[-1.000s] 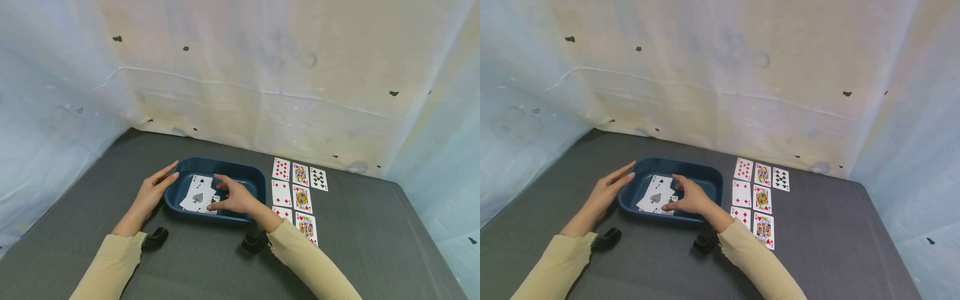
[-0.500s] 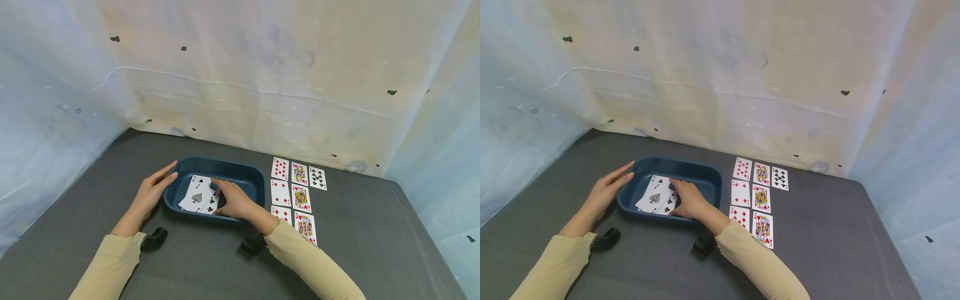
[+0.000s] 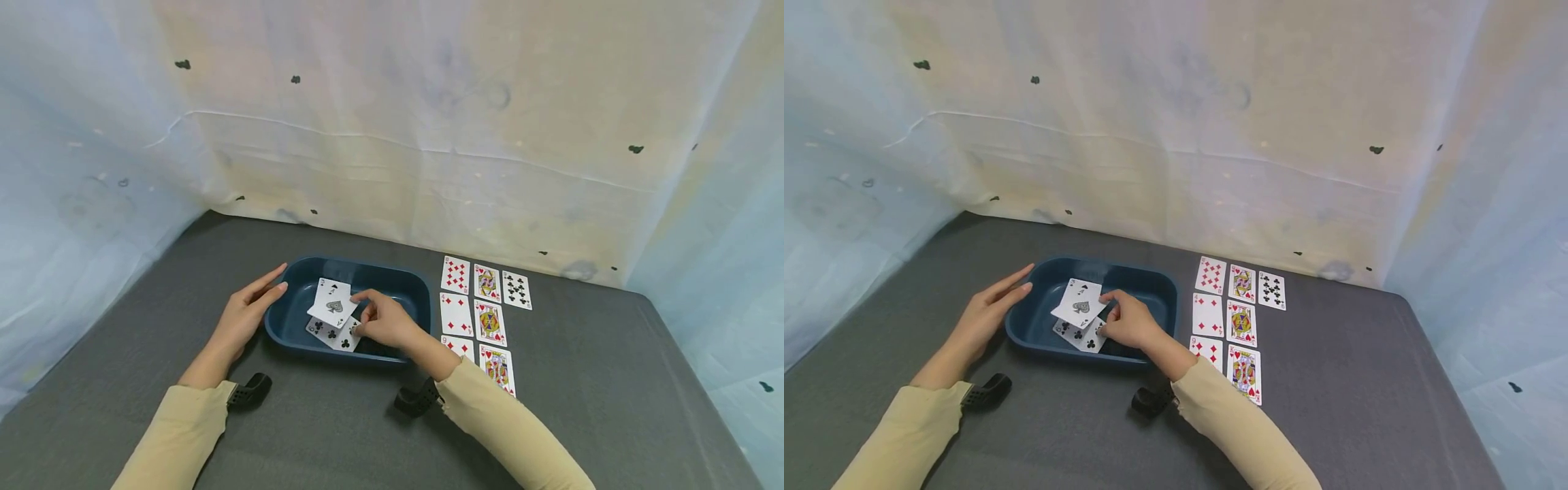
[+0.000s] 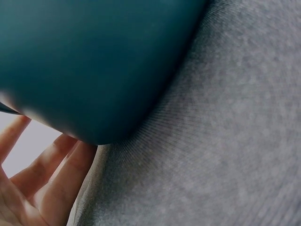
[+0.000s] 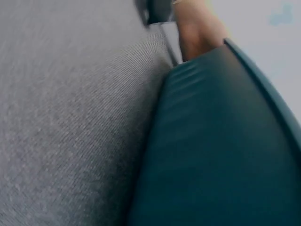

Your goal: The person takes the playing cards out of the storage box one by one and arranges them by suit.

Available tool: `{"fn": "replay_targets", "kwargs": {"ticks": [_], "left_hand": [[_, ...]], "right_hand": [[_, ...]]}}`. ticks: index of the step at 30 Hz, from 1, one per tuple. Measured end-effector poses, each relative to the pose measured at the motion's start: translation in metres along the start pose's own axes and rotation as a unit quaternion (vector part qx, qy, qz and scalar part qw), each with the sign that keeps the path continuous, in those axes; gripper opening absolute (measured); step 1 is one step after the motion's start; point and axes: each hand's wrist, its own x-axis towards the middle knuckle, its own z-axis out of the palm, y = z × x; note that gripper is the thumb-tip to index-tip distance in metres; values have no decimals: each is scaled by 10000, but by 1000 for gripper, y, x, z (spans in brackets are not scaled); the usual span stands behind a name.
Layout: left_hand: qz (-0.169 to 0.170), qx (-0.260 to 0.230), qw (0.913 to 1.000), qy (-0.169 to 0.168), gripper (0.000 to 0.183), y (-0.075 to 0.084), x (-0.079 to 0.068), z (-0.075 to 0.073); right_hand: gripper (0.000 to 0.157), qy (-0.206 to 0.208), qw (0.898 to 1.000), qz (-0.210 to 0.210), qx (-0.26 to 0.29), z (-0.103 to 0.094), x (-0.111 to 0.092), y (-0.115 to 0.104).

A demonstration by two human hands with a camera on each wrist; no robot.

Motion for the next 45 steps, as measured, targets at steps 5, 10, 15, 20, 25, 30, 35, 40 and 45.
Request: {"fn": "replay_targets", "kwargs": {"ticks": [5, 10, 15, 20, 25, 30, 35, 40, 45], "left_hand": [[-45, -22, 10000, -65, 60, 1, -2, 1], [-43, -13, 10000, -29, 61, 0, 0, 3], [2, 29, 10000, 14, 61, -1, 1, 0], [-5, -3, 10000, -19, 61, -2, 1, -4], [-24, -16, 10000, -19, 60, -2, 0, -6], [-65, 8, 10000, -11, 61, -3, 0, -6], [-96, -64, 9999, -32, 62, -1, 0, -7], [-83, -101, 9999, -24, 59, -1, -1, -9], [22, -100, 9999, 40, 58, -3, -1, -12]], "right_hand": [[55, -36, 9966, 142, 815, -7, -3, 4], [61, -575, 9892, 274, 1322, -24, -11, 8], [60, -1128, 9833, 97, 1424, -45, -21, 10], [58, -1153, 9838, -19, 1372, -58, -30, 7], [62, -905, 9830, -126, 1591, -60, -39, 8], [66, -520, 9806, -382, 1852, -60, -45, 15], [68, 36, 9803, -511, 1910, -65, -53, 23], [69, 559, 9822, -392, 1751, -77, -62, 33], [70, 1002, 9815, -439, 1569, -92, -69, 49]]}}
